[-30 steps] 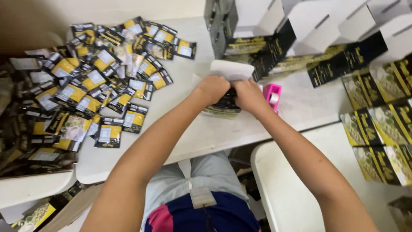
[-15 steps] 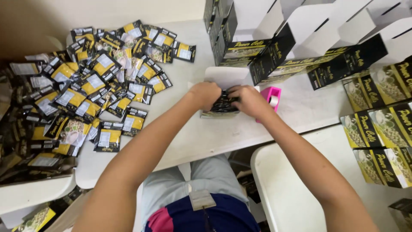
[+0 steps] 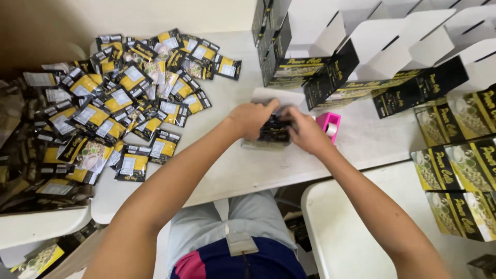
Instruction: Packaging individual food or supplement sachets into small cardboard boxes.
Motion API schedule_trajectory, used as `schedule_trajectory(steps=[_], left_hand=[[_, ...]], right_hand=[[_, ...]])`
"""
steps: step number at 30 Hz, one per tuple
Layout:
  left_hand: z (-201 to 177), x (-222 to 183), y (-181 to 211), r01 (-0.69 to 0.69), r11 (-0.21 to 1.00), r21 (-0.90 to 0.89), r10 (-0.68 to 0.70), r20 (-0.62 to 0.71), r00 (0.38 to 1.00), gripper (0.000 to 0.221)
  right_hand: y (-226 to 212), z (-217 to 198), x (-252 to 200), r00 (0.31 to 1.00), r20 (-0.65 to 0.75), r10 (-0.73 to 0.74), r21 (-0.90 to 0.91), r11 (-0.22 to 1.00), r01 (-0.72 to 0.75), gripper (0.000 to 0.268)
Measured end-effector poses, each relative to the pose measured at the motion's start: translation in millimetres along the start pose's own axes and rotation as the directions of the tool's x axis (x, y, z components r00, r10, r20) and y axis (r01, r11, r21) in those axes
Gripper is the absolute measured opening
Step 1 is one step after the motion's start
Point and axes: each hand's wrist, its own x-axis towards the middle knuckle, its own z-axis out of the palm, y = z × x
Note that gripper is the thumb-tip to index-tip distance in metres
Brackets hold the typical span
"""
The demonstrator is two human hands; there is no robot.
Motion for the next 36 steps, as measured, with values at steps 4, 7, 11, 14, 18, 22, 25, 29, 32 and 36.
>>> schedule_trajectory(steps=[4,7,11,14,18,22,25,29,32,36], left_hand=[[15.9,6.3,0.9,-0.050,0.998,0.045,0.057,-0.167,0.984,0.039],[34.2,15.1,-0.8,-0.028,0.993,0.115,0.060,-0.291,0.955,0.024],[72.3,30.3,-19.1,0.098,0.958,0.270,-0.103,0.004,0.995,0.011],[84.5,33.4,-26.0,0.028,0.969,0.245,0.060,-0.347,0.936,0.010],[85.5,33.7,-16.5,0.056,0.951,0.304,-0.004,-0.169,0.986,0.013],[102.5,39.1,-13.5,0.120,0.967,0.223,-0.094,-0.123,0.988,0.019],[120.7,44.6,-5.6,0.195,0.964,0.179,-0.146,-0.252,0.956,0.019],[67.3,-50.7,23.7,0.053,0.997,-0.057,-0.078,-0.685,0.724,0.021],[45.7,-161.9,10.9,0.066,0.962,-0.263,-0.260,-0.826,0.500,0.040],[90.3,-277.7,-22.6,0.673,0.674,-0.305,-0.694,-0.574,0.435,0.095]], right_hand=[[-7.5,-6.7,6.7,0.977,-0.122,-0.178,0.005,0.984,0.180,0.025],[-2.7,0.0,14.3,0.982,-0.116,-0.149,-0.151,0.980,0.130,0.012],[7.8,18.7,13.4,0.987,-0.138,-0.083,-0.280,0.959,0.042,0.014],[8.3,19.3,14.0,0.984,-0.172,-0.036,-0.256,0.967,-0.009,0.018],[9.0,17.2,9.7,0.995,-0.095,-0.033,-0.252,0.968,0.008,0.021],[0.4,26.8,1.8,0.936,-0.177,-0.306,-0.259,0.932,0.255,0.045],[18.7,43.9,6.2,0.999,-0.009,-0.033,-0.367,0.930,0.027,0.049],[26.1,33.2,-3.5,0.997,0.074,0.022,-0.343,0.939,0.005,0.031],[-38.1,7.0,-27.1,0.980,-0.186,-0.075,-0.151,0.987,0.047,0.045],[-72.9,49.8,-50.0,0.956,-0.289,0.059,0.159,0.987,-0.013,0.032]])
